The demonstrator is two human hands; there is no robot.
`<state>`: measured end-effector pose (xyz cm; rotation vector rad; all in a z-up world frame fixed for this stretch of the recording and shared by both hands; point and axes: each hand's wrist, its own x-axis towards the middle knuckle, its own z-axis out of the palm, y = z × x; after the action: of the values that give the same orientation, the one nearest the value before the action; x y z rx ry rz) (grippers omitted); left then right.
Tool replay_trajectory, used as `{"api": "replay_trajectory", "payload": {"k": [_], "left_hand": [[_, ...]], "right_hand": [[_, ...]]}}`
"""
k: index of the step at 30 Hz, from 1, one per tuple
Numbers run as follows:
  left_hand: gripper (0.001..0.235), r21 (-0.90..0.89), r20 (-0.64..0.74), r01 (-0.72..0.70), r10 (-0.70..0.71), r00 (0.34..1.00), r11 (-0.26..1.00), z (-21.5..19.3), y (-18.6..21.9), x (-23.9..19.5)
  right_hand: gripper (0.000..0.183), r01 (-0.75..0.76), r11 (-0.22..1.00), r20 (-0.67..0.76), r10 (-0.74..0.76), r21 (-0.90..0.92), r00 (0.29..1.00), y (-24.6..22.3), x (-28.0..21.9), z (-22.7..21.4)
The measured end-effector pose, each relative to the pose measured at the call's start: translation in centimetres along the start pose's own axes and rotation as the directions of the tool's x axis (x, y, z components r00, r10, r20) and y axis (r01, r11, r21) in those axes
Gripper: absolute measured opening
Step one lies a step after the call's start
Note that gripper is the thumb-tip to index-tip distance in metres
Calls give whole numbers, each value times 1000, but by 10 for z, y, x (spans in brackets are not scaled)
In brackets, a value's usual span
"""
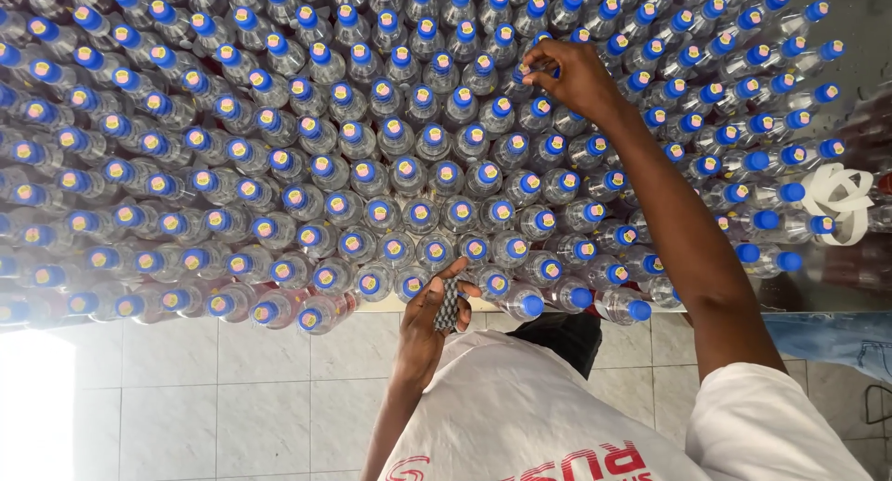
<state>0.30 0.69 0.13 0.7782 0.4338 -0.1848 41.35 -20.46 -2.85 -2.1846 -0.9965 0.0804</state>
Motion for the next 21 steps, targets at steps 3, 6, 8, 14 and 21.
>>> {"api": "replay_trajectory", "payload": {"k": [3, 6, 8, 14, 21], "left_hand": [[71, -4, 19, -16, 16, 1000, 1000, -1, -1, 0], [67, 17, -1, 4, -4, 1000, 1000, 3, 0, 0], [66, 5, -9, 26, -25, 1000, 1000, 6, 0, 0], [74, -289, 188, 98, -44, 981, 952, 8, -2, 3], [75, -230, 144, 74, -41, 989, 970, 14, 9, 5]], "right_hand": [[40, -49, 998, 76, 52, -45, 996, -3, 2, -1], [65, -44, 999, 132, 47, -31, 990, -11, 11, -5], [49, -115, 968, 307, 182, -223, 934, -23, 18, -9], [49, -28, 895, 387, 221, -446, 895, -12, 32, 5], [61, 214, 818, 275, -72, -534, 959, -56, -1, -7]]}}
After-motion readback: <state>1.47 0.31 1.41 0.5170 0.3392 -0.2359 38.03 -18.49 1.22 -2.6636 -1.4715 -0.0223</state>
